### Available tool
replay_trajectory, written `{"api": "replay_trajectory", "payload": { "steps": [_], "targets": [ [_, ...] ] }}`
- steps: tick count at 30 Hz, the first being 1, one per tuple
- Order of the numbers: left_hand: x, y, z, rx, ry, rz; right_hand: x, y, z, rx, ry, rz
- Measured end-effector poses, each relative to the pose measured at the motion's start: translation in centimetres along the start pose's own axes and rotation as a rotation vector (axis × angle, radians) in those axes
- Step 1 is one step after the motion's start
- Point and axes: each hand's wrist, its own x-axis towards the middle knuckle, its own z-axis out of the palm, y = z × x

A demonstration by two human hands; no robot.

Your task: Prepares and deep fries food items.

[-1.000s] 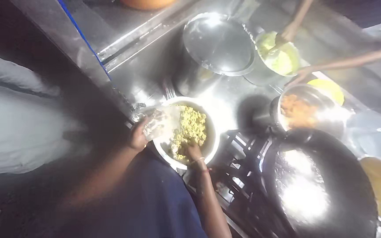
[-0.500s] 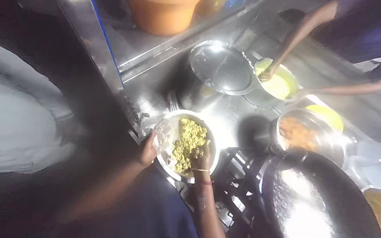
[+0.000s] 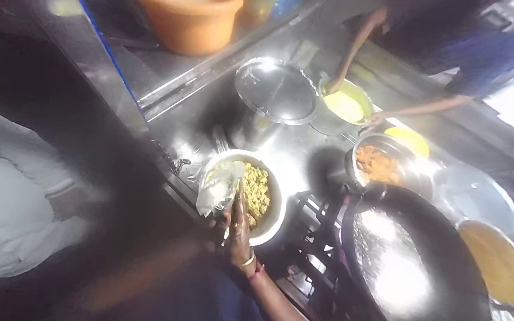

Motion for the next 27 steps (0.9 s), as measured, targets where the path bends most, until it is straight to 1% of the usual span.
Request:
{"api": "replay_trajectory", "payload": {
  "steps": [1,2,3,4,5,6,7,8,10,12,13,15,18,19,21,22,23,25,26,27],
  "targets": [
    [-0.7,0.5,0.3,0.043,-0.019,-0.058,-0.3,0.0,-0.2,0.002,-0.007,-0.007],
    [-1.0,-0.1,0.1,0.016,-0.013,-0.023,-0.5,0.2,-0.5,0.008,-0.013,-0.025],
    [-0.9,-1.4,-0.2,-0.004,0.004,0.074,-0.7,0.3,-1.0,0.019,-0.015,-0.036],
    [-0.9,-2.3,-0.1,0.05,0.051,0.199,-0.9,0.2,-1.7,0.05,-0.023,-0.036],
    [-1.1,-2.6,0.7,0.161,0.172,0.311,-1.1,-0.3,-2.8,0.097,-0.035,-0.016],
    [-0.9,-2.8,1.6,0.221,0.292,0.381,-1.3,-1.3,-4.2,0.122,-0.014,0.018],
    [-0.6,-2.9,2.2,0.193,0.358,0.414,-1.6,-2.5,-6.0,0.118,0.035,0.059],
    [-0.2,-3.0,2.2,0.144,0.356,0.423,-2.0,-3.8,-8.2,0.077,0.078,0.091],
    [0.6,-2.8,0.7,0.094,0.266,0.397,-3.4,-6.6,-13.1,-0.136,0.137,0.112],
    [1.4,-2.8,-1.0,0.027,0.169,0.387,-5.5,-9.4,-18.0,-0.451,0.202,0.135],
    [1.5,-2.8,-1.5,0.017,0.15,0.389,-6.5,-10.7,-20.4,-0.615,0.22,0.171],
    [1.6,-3.0,-2.1,0.021,0.167,0.402,-7.8,-12.6,-24.9,-0.858,0.223,0.279],
    [1.7,-3.5,-2.4,0.054,0.193,0.403,-8.5,-13.4,-30.2,-1.054,0.2,0.456],
    [1.7,-3.6,-2.3,0.062,0.205,0.396,-8.4,-13.1,-31.3,-1.096,0.201,0.538],
    [1.8,-3.6,-2.3,0.059,0.215,0.385,-8.0,-11.8,-32.9,-1.125,0.188,0.766],
    [1.8,-3.7,-2.3,0.067,0.224,0.383,-7.8,-10.8,-33.5,-1.127,0.158,0.866],
    [1.7,-3.7,-2.5,0.08,0.234,0.385,-7.6,-9.7,-34.0,-1.127,0.113,0.928],
    [1.6,-3.6,-3.0,0.077,0.257,0.39,-7.6,-8.2,-34.6,-1.14,0.015,0.973],
    [1.7,-3.4,-3.3,0.073,0.27,0.394,-7.5,-8.4,-34.6,-1.141,-0.003,0.971],
    [1.7,-3.2,-3.8,0.062,0.274,0.401,-7.6,-9.1,-34.4,-1.137,0.03,0.96]
  ]
}}
